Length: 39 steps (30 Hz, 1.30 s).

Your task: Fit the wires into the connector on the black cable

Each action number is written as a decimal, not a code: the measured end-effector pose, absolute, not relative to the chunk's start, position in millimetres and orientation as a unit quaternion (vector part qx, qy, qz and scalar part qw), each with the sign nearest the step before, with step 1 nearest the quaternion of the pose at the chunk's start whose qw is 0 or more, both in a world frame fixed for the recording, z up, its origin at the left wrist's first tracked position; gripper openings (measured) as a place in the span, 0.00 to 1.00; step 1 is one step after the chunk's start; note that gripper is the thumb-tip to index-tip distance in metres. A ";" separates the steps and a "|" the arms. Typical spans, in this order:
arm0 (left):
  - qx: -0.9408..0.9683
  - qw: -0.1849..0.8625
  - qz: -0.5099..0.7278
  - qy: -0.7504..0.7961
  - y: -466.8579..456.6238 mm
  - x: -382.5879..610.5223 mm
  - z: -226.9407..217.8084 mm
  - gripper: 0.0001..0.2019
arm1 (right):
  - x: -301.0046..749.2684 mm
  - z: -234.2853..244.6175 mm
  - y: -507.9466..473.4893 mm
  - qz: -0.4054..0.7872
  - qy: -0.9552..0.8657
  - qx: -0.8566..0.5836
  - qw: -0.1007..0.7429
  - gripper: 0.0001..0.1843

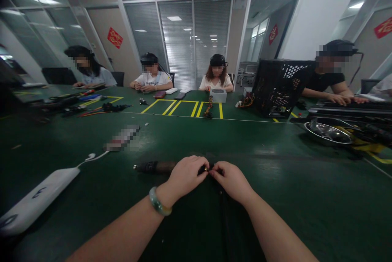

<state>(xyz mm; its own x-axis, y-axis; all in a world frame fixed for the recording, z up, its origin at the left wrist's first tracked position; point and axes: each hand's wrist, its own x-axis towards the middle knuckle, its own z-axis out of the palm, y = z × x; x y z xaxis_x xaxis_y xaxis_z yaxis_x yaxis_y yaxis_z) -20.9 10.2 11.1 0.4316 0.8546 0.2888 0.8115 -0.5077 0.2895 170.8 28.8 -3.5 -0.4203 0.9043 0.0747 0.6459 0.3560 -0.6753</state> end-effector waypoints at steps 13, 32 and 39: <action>0.847 0.053 0.227 0.477 10.9 -23.7 7.1 0.05 | 169.8 -0.8 26.7 0.287 -0.791 -0.498 0.211 0.11; 0.849 0.055 0.218 0.478 11.0 -22.9 8.3 0.04 | 169.7 -1.9 27.4 0.288 -0.790 -0.498 0.213 0.11; 0.848 0.058 0.223 0.478 11.8 -23.2 6.7 0.03 | 170.8 -1.6 26.0 0.301 -0.782 -0.501 0.217 0.11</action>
